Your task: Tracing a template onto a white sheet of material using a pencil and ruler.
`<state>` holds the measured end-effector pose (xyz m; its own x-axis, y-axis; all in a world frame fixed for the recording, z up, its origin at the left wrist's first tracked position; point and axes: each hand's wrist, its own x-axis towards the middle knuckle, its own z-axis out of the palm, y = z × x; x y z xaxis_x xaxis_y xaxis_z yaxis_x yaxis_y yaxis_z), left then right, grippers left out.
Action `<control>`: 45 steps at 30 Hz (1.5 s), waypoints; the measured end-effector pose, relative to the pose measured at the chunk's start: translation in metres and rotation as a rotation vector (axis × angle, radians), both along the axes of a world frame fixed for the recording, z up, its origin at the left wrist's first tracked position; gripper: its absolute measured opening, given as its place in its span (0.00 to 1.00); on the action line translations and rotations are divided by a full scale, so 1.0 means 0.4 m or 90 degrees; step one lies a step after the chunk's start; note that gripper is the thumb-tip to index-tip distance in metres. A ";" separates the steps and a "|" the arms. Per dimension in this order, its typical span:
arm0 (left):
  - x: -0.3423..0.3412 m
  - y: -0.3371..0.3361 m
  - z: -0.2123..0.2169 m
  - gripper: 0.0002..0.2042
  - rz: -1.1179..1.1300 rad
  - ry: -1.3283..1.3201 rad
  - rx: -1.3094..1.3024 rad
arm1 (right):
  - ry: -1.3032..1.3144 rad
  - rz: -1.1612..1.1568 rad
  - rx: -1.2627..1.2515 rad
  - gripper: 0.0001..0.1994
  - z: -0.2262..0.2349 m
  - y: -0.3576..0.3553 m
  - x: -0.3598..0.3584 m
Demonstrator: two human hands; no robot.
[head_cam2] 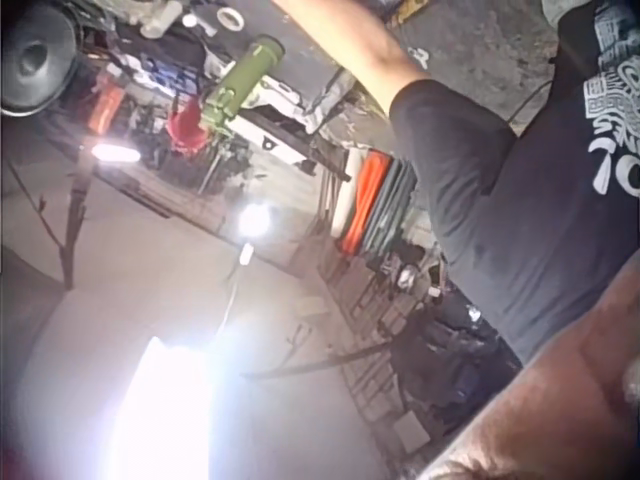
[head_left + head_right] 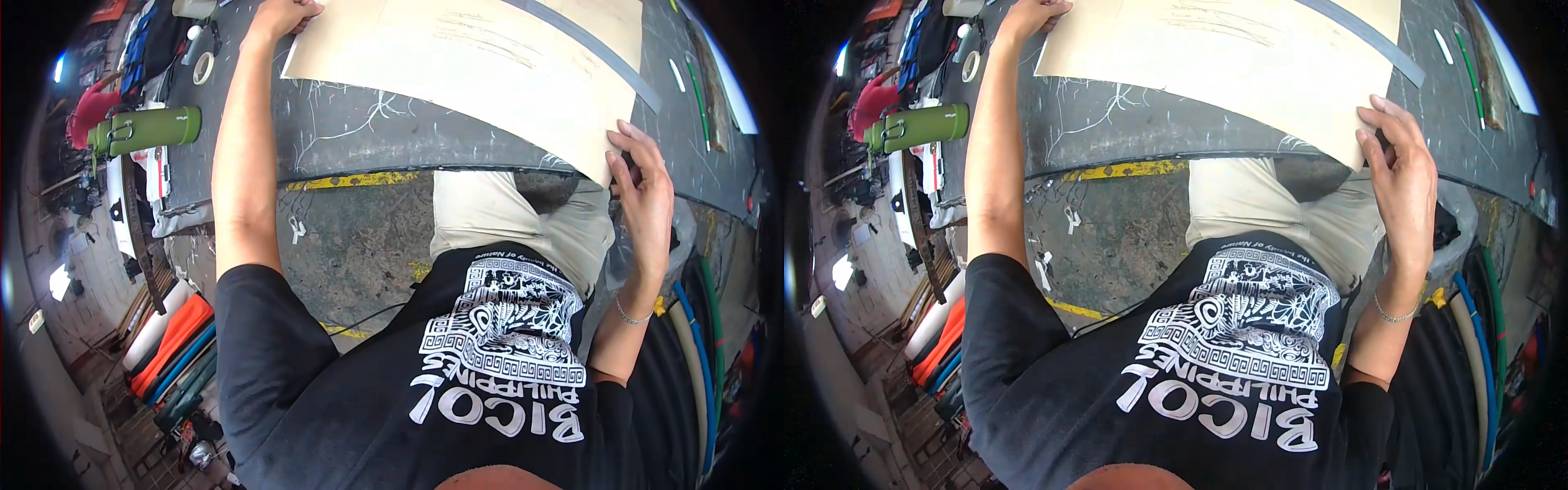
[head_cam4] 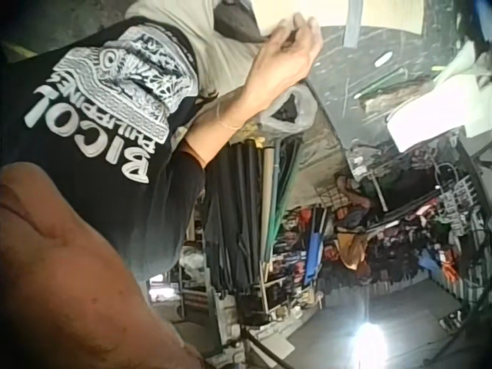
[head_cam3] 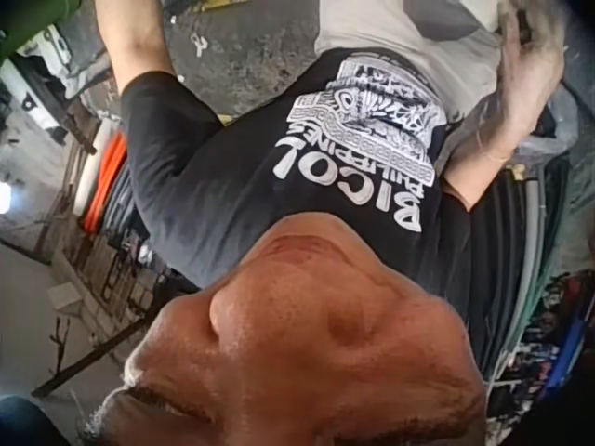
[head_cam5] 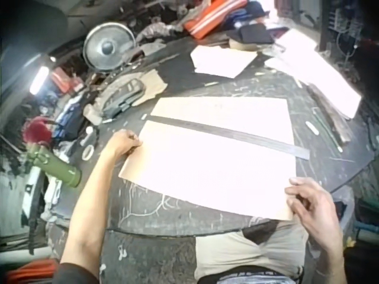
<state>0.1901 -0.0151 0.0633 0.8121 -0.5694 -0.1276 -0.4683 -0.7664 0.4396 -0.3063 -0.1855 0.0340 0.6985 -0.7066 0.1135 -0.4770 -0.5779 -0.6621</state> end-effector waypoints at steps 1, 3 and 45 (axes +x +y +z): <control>0.009 0.002 -0.001 0.09 0.004 -0.002 -0.003 | -0.002 0.004 -0.003 0.12 0.003 0.003 0.003; 0.017 -0.003 -0.002 0.09 -0.009 -0.008 0.037 | 0.021 -0.018 0.040 0.12 0.011 0.007 0.005; 0.205 0.016 -0.085 0.08 -0.051 0.250 0.029 | -0.048 0.010 -0.097 0.12 -0.024 0.007 -0.042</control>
